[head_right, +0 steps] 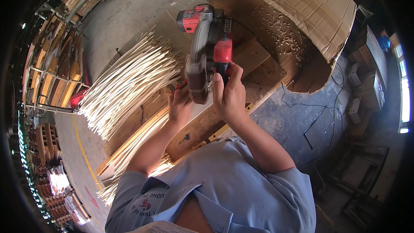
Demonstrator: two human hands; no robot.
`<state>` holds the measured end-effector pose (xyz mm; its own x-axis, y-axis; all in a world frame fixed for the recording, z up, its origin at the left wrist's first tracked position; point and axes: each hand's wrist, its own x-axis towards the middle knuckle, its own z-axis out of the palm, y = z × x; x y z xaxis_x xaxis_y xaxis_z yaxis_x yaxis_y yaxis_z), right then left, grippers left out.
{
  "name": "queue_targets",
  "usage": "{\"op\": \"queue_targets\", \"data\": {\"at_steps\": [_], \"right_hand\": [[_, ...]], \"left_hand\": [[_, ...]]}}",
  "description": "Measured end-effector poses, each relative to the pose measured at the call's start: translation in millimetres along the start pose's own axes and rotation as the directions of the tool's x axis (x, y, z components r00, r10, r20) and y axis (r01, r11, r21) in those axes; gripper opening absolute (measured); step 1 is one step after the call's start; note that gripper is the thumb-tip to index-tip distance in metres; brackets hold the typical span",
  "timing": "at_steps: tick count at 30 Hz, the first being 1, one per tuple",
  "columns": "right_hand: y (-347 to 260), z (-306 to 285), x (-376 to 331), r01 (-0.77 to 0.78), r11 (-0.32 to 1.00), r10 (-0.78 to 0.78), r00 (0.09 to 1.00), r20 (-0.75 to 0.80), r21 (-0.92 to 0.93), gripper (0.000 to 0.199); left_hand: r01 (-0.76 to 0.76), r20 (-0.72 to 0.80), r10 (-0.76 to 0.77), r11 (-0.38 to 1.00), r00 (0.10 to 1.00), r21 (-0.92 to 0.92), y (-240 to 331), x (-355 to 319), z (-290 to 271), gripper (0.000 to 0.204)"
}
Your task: The person gathers bundles of thin wooden sticks, aligns them on a workbench, and uses a red circular saw to cut them to length. The cut pieces are stacked on the bench after each cut.
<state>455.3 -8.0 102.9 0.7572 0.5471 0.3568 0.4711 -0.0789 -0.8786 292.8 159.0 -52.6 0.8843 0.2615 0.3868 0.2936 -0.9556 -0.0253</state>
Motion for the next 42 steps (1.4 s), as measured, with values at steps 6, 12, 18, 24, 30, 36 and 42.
{"op": "queue_targets", "data": {"at_steps": [6,12,18,24,30,36,42], "right_hand": [[5,2,-5,0.027,0.999,-0.028,1.000,-0.011,-0.039,0.046],[6,3,-11,0.049,0.999,-0.049,0.999,-0.016,-0.013,0.046],[16,6,-21,0.070,0.997,-0.071,0.997,-0.025,-0.015,0.046],[16,4,-30,0.018,1.000,-0.018,1.000,-0.004,0.005,0.044],[-9,-2,34,0.057,0.991,-0.051,0.998,-0.046,0.123,0.046],[-35,-19,148,-0.132,0.982,0.137,0.990,-0.030,0.134,0.071],[-46,-27,192,-0.310,0.944,0.306,0.951,0.047,0.117,0.072]], "left_hand": [[0.017,0.004,-0.017,0.999,1.000,-0.034,0,2,-1,0.034],[0.020,-0.051,-0.021,0.999,0.998,-0.035,2,3,-3,0.035],[0.019,-0.061,-0.022,0.999,0.998,-0.044,2,4,-6,0.035],[0.039,-0.050,-0.044,0.994,0.998,-0.102,5,5,-9,0.038],[-0.016,-0.031,0.017,0.999,0.999,0.051,0,-4,-2,0.037],[-0.021,-0.037,0.019,0.997,0.999,-0.070,1,-1,-4,0.035],[-0.025,-0.066,0.020,0.997,0.998,-0.069,2,1,-5,0.035]]}}
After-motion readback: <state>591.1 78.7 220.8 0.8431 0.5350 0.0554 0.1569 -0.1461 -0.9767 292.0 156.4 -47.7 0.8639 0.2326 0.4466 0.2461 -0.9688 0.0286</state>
